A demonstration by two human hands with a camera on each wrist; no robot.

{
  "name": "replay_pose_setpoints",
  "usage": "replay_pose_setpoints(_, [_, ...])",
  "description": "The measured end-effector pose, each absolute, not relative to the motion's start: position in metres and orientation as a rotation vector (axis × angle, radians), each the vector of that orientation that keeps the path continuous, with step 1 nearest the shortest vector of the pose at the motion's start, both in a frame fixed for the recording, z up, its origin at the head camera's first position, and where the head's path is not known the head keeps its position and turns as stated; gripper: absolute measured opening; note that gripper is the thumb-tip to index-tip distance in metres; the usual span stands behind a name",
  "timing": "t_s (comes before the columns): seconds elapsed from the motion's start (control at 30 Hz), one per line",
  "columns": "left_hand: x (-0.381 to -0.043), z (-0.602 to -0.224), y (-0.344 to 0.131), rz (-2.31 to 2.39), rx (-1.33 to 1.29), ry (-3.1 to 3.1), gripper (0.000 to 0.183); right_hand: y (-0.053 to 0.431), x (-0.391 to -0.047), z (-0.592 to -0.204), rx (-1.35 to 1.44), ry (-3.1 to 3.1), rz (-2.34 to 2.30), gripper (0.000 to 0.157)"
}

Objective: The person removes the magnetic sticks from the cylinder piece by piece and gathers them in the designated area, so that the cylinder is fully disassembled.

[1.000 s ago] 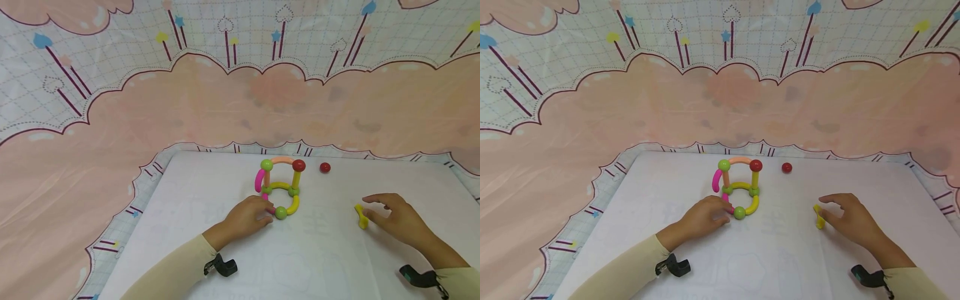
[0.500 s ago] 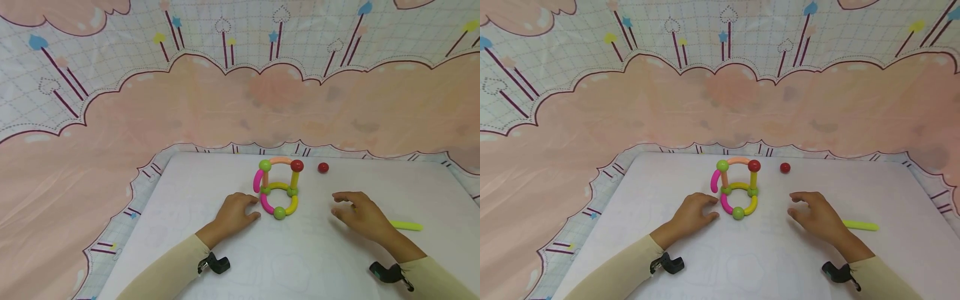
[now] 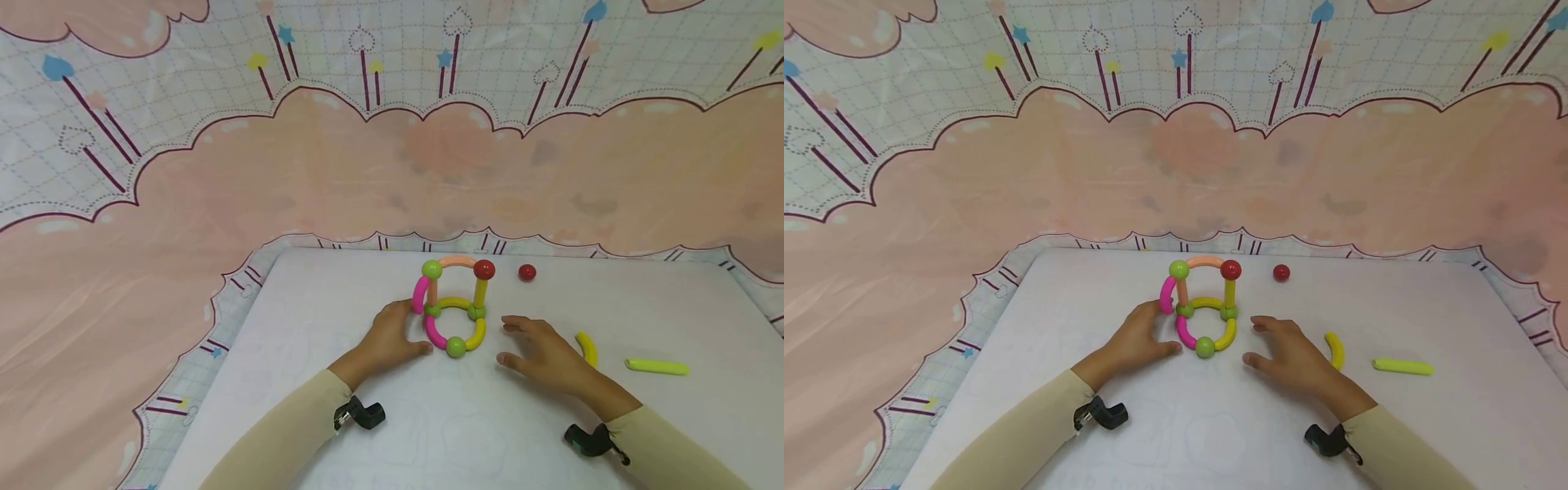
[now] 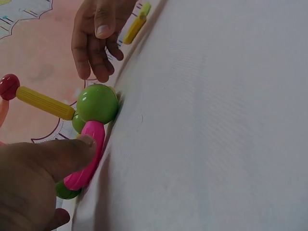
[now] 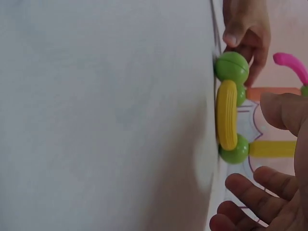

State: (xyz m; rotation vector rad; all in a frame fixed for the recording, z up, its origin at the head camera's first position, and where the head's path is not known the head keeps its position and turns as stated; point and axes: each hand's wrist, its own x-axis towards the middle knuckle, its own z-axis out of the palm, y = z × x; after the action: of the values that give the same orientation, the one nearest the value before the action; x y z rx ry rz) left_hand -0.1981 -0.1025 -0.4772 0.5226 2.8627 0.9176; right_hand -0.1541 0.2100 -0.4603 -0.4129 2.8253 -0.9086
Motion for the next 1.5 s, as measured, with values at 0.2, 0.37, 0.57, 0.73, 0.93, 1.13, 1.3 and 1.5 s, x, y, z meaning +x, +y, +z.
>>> replay_pose_setpoints(0.2, [-0.201, -0.473, -0.098, 0.898, 0.545, 2.82, 0.087, 0.194, -0.161, -0.464, -0.432, 2.767, -0.879, 0.086])
replay_pose_setpoints(0.37, [-0.201, -0.471, -0.096, 0.849, 0.564, 2.822, 0.084, 0.187, -0.162, -0.467, -0.451, 2.748, -0.865, 0.094])
replay_pose_setpoints(0.57, [-0.201, -0.472, -0.098, 0.873, 0.565, 2.824, 0.079, 0.18, -0.165, -0.468, -0.446, 2.746, -0.837, 0.103])
replay_pose_setpoints(0.73, [-0.199, -0.475, -0.101, 0.864, 0.602, 2.834, 0.076, 0.177, -0.169, -0.469, -0.438, 2.748, -0.819, 0.108])
replay_pose_setpoints(0.93, [-0.192, -0.475, -0.105, 0.859, 0.679, 2.834, 0.073, 0.178, -0.174, -0.468, -0.44, 2.739, -0.807, 0.107])
replay_pose_setpoints(1.13, [-0.184, -0.478, -0.108, 0.851, 0.734, 2.837, 0.072, 0.181, -0.179, -0.466, -0.471, 2.733, -0.792, 0.098])
replay_pose_setpoints(1.3, [-0.178, -0.476, -0.108, 0.87, 0.753, 2.839, 0.071, 0.183, -0.18, -0.464, -0.493, 2.728, -0.795, 0.089])
replay_pose_setpoints(1.5, [-0.17, -0.473, -0.107, 0.854, 0.764, 2.832, 0.07, 0.185, -0.18, -0.461, -0.534, 2.703, -0.806, 0.083])
